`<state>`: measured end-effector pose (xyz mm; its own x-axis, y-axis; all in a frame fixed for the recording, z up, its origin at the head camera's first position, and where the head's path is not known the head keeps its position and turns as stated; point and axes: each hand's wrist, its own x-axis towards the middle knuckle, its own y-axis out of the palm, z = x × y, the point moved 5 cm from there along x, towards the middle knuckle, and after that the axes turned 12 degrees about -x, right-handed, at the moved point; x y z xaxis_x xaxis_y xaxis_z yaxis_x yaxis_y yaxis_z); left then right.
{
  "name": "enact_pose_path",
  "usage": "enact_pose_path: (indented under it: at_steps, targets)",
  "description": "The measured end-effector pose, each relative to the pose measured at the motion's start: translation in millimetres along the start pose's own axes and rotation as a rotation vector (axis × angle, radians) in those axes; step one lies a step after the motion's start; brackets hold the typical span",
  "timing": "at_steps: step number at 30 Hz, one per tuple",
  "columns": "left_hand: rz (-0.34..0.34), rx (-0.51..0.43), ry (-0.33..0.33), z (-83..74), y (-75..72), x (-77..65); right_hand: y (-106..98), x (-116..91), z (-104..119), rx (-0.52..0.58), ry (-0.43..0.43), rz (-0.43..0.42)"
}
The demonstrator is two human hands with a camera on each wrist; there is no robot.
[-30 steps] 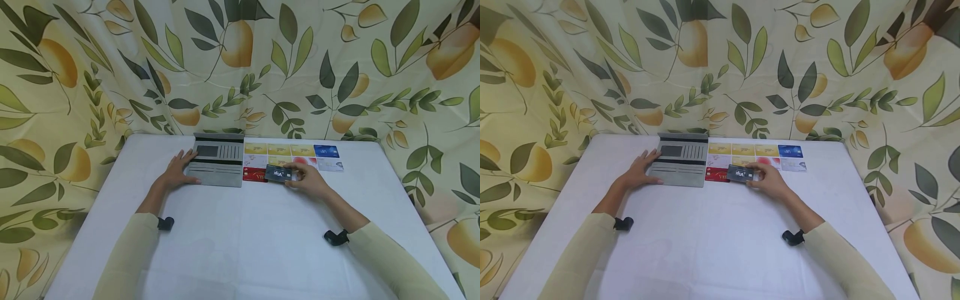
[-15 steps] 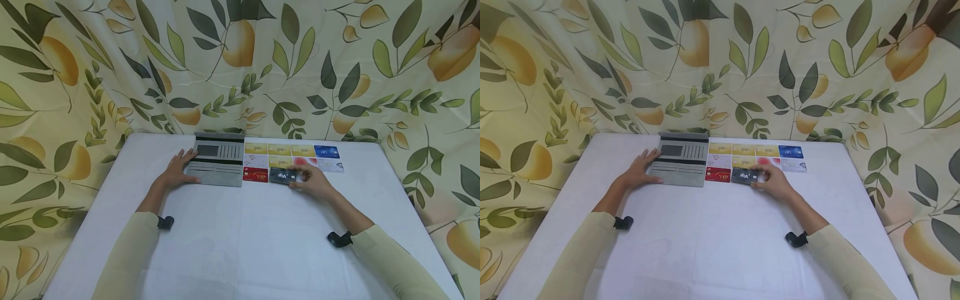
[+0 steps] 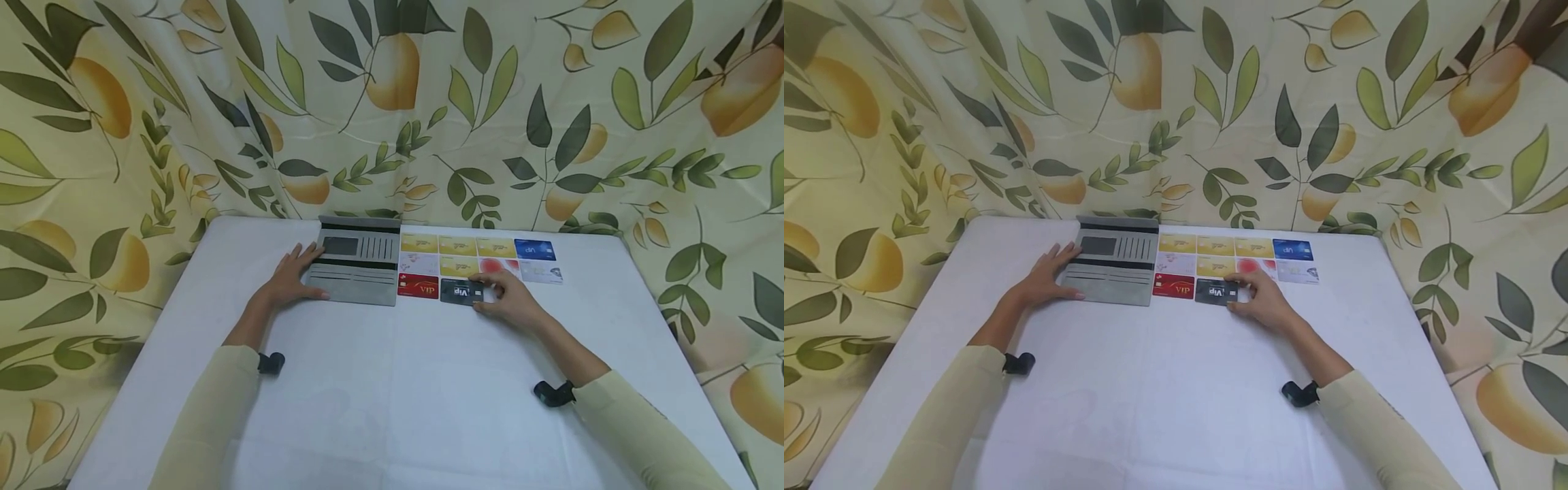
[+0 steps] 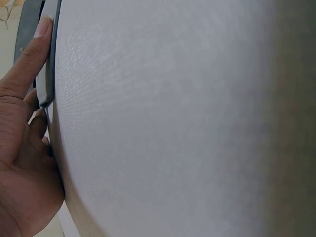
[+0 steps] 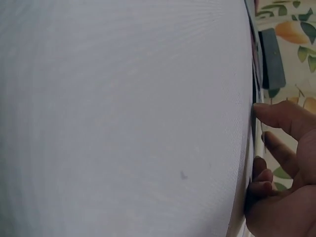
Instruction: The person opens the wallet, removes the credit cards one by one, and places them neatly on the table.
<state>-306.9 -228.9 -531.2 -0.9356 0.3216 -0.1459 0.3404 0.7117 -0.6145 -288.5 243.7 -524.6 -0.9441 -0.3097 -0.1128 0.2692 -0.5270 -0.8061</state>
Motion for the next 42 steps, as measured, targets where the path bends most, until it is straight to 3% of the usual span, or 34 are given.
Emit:
enact_pose_path:
  at_steps: [21, 42]
  targets:
    - [-0.006, 0.005, -0.002, -2.0, -1.7, 1.9, -0.6, -2.4, 2.6, -0.035, 0.037, -0.083]
    - [-0.004, 0.002, -0.003, -0.9, -0.4, 1.4, 0.9, -3.1, 3.5, -0.045, 0.03, -0.094]
